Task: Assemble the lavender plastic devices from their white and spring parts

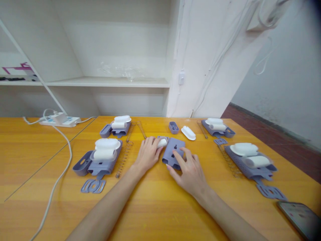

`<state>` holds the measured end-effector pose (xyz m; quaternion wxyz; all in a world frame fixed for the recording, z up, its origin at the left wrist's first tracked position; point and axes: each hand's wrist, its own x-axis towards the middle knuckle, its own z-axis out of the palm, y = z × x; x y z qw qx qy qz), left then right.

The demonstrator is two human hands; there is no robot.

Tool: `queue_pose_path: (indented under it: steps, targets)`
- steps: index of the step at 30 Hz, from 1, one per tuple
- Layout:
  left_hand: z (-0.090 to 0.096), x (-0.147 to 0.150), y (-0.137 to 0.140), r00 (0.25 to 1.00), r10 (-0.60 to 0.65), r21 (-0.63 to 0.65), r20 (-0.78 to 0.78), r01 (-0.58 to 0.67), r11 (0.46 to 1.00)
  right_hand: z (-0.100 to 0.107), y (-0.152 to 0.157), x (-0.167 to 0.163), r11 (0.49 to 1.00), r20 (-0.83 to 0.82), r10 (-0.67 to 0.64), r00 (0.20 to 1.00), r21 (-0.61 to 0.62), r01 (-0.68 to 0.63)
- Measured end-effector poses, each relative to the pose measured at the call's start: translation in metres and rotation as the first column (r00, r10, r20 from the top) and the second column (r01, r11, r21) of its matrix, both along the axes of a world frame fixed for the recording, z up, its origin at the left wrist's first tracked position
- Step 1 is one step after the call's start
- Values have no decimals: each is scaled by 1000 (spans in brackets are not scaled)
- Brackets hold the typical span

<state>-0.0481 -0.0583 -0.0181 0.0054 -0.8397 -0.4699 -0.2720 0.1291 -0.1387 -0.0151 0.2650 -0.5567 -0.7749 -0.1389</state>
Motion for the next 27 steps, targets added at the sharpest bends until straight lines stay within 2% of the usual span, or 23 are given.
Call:
queue_pose_path:
  steps: [4, 6, 10, 14, 16, 20, 24, 27]
  targets:
    - [0, -2, 1, 997, 43, 22, 71, -44, 999, -8, 0, 1, 985, -57, 175, 983, 13, -174]
    - [-1, -3, 2, 994, 49, 13, 99, -51, 999, -9, 1, 4, 978, -82, 207, 975, 27, -206]
    - [-5, -4, 5, 986, 48, 9, 159, -51, 999, -6, 8, 12, 981, -83, 192, 978, 21, -191]
    - [-7, -6, 6, 957, 103, 25, 271, -114, 993, -2, 14, 16, 978, -69, 209, 975, 6, -209]
    - [-7, -7, 6, 940, 108, 42, 324, -128, 991, -1, 15, 14, 984, -52, 176, 983, -2, -177]
    - [-4, -6, 3, 910, 38, 110, 414, -92, 990, -1, 14, 7, 990, -53, 142, 989, -19, -143]
    - [1, -4, 1, 896, -90, 255, 436, -27, 967, -5, 14, 6, 982, -300, 187, 935, 32, -186]
    - [1, -3, 0, 922, -213, 440, 324, 53, 896, -3, 13, 3, 985, -554, 169, 815, 58, -165]
